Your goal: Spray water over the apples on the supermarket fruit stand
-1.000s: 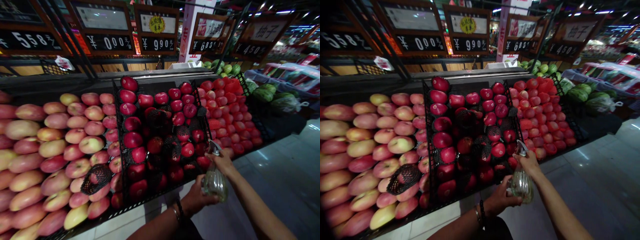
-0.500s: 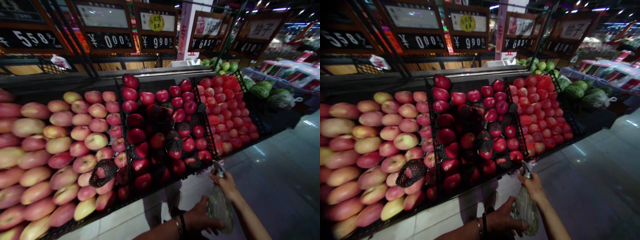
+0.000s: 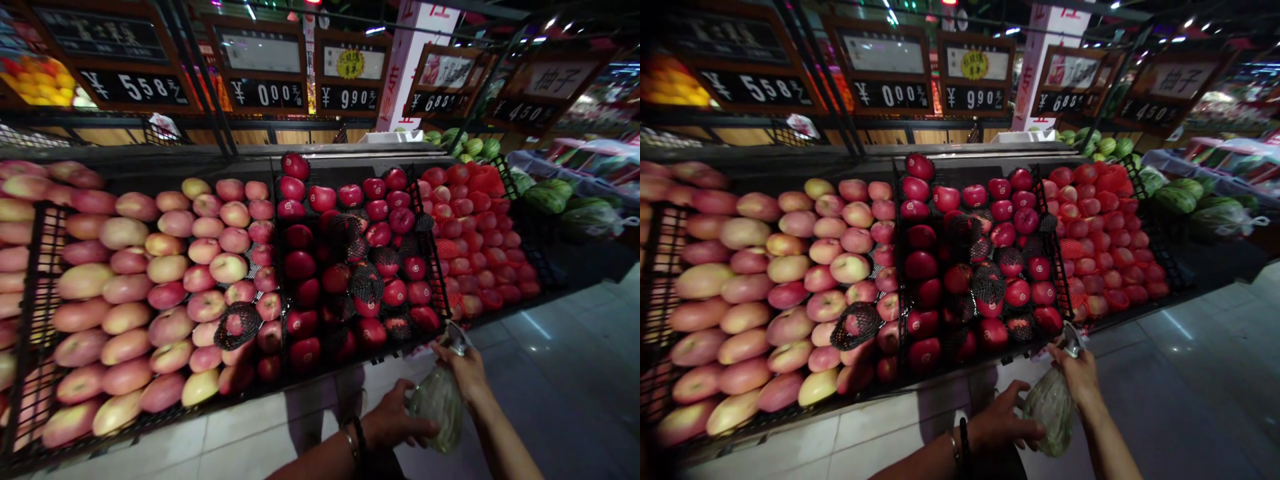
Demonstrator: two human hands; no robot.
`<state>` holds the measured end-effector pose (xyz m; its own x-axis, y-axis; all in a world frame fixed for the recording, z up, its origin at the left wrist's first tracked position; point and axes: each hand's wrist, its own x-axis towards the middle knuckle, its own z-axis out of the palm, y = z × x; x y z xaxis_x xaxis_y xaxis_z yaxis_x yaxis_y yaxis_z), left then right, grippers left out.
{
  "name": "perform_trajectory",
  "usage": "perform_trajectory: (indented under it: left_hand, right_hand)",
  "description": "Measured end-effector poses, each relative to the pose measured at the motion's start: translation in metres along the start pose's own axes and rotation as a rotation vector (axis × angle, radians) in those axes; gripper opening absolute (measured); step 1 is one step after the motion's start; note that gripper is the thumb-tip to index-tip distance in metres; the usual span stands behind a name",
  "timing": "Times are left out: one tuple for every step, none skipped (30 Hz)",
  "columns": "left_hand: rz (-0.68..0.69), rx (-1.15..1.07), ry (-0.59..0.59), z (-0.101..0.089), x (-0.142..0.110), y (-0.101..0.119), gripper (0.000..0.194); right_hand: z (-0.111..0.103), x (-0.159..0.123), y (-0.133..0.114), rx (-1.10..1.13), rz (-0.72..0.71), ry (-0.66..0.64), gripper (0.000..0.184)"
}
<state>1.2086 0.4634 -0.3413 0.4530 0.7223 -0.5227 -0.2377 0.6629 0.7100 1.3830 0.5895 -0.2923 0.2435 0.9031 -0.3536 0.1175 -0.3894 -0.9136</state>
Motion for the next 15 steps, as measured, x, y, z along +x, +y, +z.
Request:
perform_trajectory:
  left_hand:
    - [0.009,0.000,0.013,-0.002,-0.003,0.000,0.116]
    - [0.015,0.004,0.025,-0.004,-0.006,0.000,0.114]
    - [0.022,0.008,0.040,-0.007,-0.009,0.001,0.113]
    - [0.027,0.008,0.053,-0.009,-0.012,0.001,0.113]
    - [0.030,0.004,0.063,-0.012,-0.015,0.002,0.115]
    - [0.034,-0.002,0.070,-0.016,-0.019,0.003,0.118]
    - [0.037,-0.007,0.069,-0.020,-0.023,0.003,0.122]
    - [0.038,-0.012,0.058,-0.024,-0.026,0.003,0.125]
    - [0.040,-0.018,0.048,-0.028,-0.030,0.001,0.126]
    - [0.043,-0.021,0.046,-0.033,-0.034,-0.001,0.126]
    - [0.047,-0.024,0.057,-0.038,-0.038,-0.004,0.125]
    - [0.050,-0.027,0.077,-0.043,-0.042,-0.008,0.123]
    - [0.054,-0.028,0.103,-0.048,-0.047,-0.013,0.121]
    - [0.060,-0.030,0.128,-0.053,-0.051,-0.018,0.117]
    - [0.067,-0.038,0.141,-0.058,-0.056,-0.023,0.114]
  right_hand:
    - [0.003,-0.002,-0.001,0.007,0.019,0.000,0.047]
    - [0.005,-0.005,-0.002,0.006,0.015,-0.001,0.045]
    - [0.008,-0.007,-0.002,0.005,0.002,-0.003,0.045]
    - [0.011,-0.009,-0.001,0.005,-0.015,-0.001,0.044]
    - [0.014,-0.011,-0.001,0.004,-0.030,0.002,0.045]
    - [0.018,-0.013,-0.001,0.004,-0.041,0.007,0.046]
    - [0.022,-0.015,0.000,0.002,-0.048,0.003,0.047]
    - [0.027,-0.017,-0.001,-0.006,-0.055,-0.009,0.049]
    - [0.032,-0.020,-0.001,-0.021,-0.061,-0.031,0.050]
    - [0.038,-0.023,-0.001,-0.042,-0.066,-0.056,0.050]
    - [0.045,-0.026,-0.001,-0.068,-0.072,-0.079,0.050]
    - [0.052,-0.030,-0.001,-0.099,-0.080,-0.099,0.049]
    - [0.060,-0.034,0.001,-0.130,-0.096,-0.112,0.047]
    - [0.069,-0.039,0.003,-0.154,-0.128,-0.121,0.045]
    - [0.078,-0.043,0.007,-0.164,-0.175,-0.129,0.042]
